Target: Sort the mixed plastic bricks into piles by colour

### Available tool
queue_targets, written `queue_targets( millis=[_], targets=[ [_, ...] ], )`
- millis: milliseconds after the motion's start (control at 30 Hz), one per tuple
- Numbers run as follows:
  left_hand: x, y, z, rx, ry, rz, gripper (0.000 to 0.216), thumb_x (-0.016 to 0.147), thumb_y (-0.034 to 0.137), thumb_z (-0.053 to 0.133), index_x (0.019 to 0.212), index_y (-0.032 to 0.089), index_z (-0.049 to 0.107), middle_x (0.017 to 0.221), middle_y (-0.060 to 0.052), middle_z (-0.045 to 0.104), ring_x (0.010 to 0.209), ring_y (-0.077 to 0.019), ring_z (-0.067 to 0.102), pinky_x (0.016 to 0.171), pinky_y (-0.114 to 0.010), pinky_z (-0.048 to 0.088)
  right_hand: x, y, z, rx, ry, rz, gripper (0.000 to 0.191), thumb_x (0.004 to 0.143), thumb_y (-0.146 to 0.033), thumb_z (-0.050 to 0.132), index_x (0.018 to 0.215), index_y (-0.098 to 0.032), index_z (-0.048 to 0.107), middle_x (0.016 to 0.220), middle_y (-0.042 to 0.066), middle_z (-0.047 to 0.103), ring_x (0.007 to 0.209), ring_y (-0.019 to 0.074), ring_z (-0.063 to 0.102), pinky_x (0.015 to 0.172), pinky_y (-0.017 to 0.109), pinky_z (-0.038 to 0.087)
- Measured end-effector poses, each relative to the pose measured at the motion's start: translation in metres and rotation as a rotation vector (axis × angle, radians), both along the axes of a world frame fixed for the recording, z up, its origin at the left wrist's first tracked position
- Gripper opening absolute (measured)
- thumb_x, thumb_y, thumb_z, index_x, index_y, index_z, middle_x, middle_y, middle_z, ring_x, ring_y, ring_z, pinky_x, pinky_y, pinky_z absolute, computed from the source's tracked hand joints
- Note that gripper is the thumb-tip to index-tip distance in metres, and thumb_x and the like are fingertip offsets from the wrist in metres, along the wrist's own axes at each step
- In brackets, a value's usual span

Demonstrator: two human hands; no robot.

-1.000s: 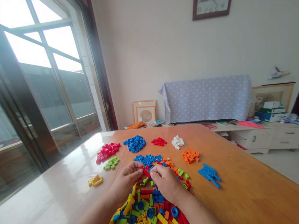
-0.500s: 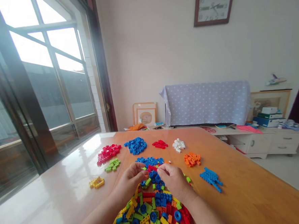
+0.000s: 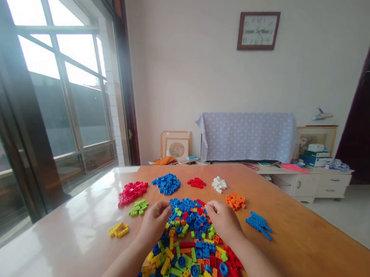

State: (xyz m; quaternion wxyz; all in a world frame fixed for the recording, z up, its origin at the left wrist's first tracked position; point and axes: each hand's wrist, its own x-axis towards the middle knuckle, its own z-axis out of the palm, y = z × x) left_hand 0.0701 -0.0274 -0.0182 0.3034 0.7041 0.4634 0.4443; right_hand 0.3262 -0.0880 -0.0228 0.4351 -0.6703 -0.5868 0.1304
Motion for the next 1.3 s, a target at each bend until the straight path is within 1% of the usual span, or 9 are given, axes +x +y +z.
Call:
queue_targets(
  millis=[133, 267, 367, 467, 600, 800, 900, 1100, 1300],
  targets=[
    [-0.002, 0.004, -0.003, -0.025, -0.002, 0.028, 0.024, 0.088, 0.039, 0.052, 0.077, 0.019, 0.060, 0.068, 0.001, 0.061, 0.066, -0.0146, 0.056, 0.059, -0.022, 0.035, 0.002, 0.015, 0.014, -0.041, -0.060, 0.014, 0.037, 0.087, -0.051, 0.052, 0.083, -0.020, 0.071, 0.066, -0.001, 0.063, 0.062, 0.0155, 0.054, 0.059, 0.024, 0.038],
    [-0.003, 0.005, -0.003, -0.047, -0.021, -0.015, 0.026, 0.091, 0.041, 0.050, 0.079, 0.019, 0.060, 0.071, 0.000, 0.063, 0.068, -0.0149, 0.057, 0.060, -0.022, 0.037, 0.013, 0.045, 0.028, -0.149, -0.188, -0.087, 0.032, 0.089, -0.044, 0.049, 0.076, -0.020, 0.068, 0.066, -0.001, 0.063, 0.065, 0.0150, 0.055, 0.059, 0.023, 0.035],
    [-0.003, 0.005, -0.005, -0.053, -0.035, -0.016, 0.027, 0.091, 0.042, 0.050, 0.080, 0.019, 0.060, 0.071, 0.000, 0.063, 0.067, -0.0148, 0.057, 0.059, -0.022, 0.037, 0.025, 0.072, 0.031, -0.196, -0.234, -0.164, 0.028, 0.088, -0.039, 0.052, 0.073, -0.020, 0.068, 0.065, 0.001, 0.062, 0.066, 0.0161, 0.054, 0.060, 0.025, 0.033],
    [-0.002, 0.007, -0.008, -0.056, -0.028, 0.011, 0.028, 0.091, 0.043, 0.050, 0.080, 0.019, 0.060, 0.070, 0.000, 0.062, 0.067, -0.0148, 0.057, 0.058, -0.022, 0.036, 0.032, 0.098, 0.026, -0.247, -0.277, -0.218, 0.026, 0.087, -0.036, 0.056, 0.070, -0.020, 0.067, 0.066, 0.003, 0.063, 0.067, 0.0166, 0.053, 0.061, 0.026, 0.031],
    [-0.003, 0.008, -0.008, -0.064, -0.009, 0.033, 0.027, 0.091, 0.042, 0.050, 0.078, 0.020, 0.060, 0.068, 0.001, 0.061, 0.065, -0.0144, 0.055, 0.058, -0.022, 0.035, 0.032, 0.129, 0.017, -0.317, -0.324, -0.251, 0.030, 0.088, -0.037, 0.057, 0.065, -0.020, 0.066, 0.066, 0.004, 0.063, 0.067, 0.0163, 0.053, 0.063, 0.026, 0.030],
    [-0.002, 0.006, -0.007, -0.080, -0.026, 0.010, 0.027, 0.091, 0.041, 0.049, 0.078, 0.020, 0.059, 0.069, 0.001, 0.059, 0.066, -0.0142, 0.054, 0.058, -0.022, 0.035, 0.032, 0.167, 0.011, -0.394, -0.364, -0.294, 0.031, 0.090, -0.039, 0.054, 0.072, -0.021, 0.072, 0.075, 0.007, 0.068, 0.073, 0.0197, 0.060, 0.064, 0.028, 0.033],
    [-0.001, 0.005, -0.007, -0.091, -0.032, 0.015, 0.026, 0.091, 0.040, 0.049, 0.077, 0.021, 0.059, 0.068, 0.002, 0.058, 0.066, -0.0141, 0.053, 0.058, -0.022, 0.035, 0.034, 0.181, 0.007, -0.423, -0.370, -0.291, 0.032, 0.091, -0.041, 0.054, 0.076, -0.022, 0.074, 0.081, 0.009, 0.071, 0.075, 0.0210, 0.062, 0.064, 0.029, 0.035],
    [0.000, 0.005, -0.008, -0.096, -0.024, 0.023, 0.025, 0.090, 0.039, 0.050, 0.077, 0.021, 0.059, 0.067, 0.002, 0.057, 0.064, -0.0138, 0.052, 0.057, -0.022, 0.034, 0.038, 0.197, -0.006, -0.459, -0.349, -0.240, 0.031, 0.090, -0.039, 0.053, 0.077, -0.019, 0.074, 0.078, 0.010, 0.070, 0.072, 0.0199, 0.062, 0.063, 0.029, 0.036],
    [-0.001, 0.006, -0.009, -0.090, -0.015, 0.029, 0.026, 0.092, 0.040, 0.049, 0.077, 0.021, 0.059, 0.067, 0.002, 0.058, 0.064, -0.0142, 0.053, 0.057, -0.022, 0.033, 0.043, 0.187, -0.010, -0.399, -0.343, -0.238, 0.035, 0.091, -0.037, 0.050, 0.069, -0.018, 0.069, 0.069, 0.008, 0.067, 0.066, 0.0196, 0.059, 0.059, 0.030, 0.033]
  ],
)
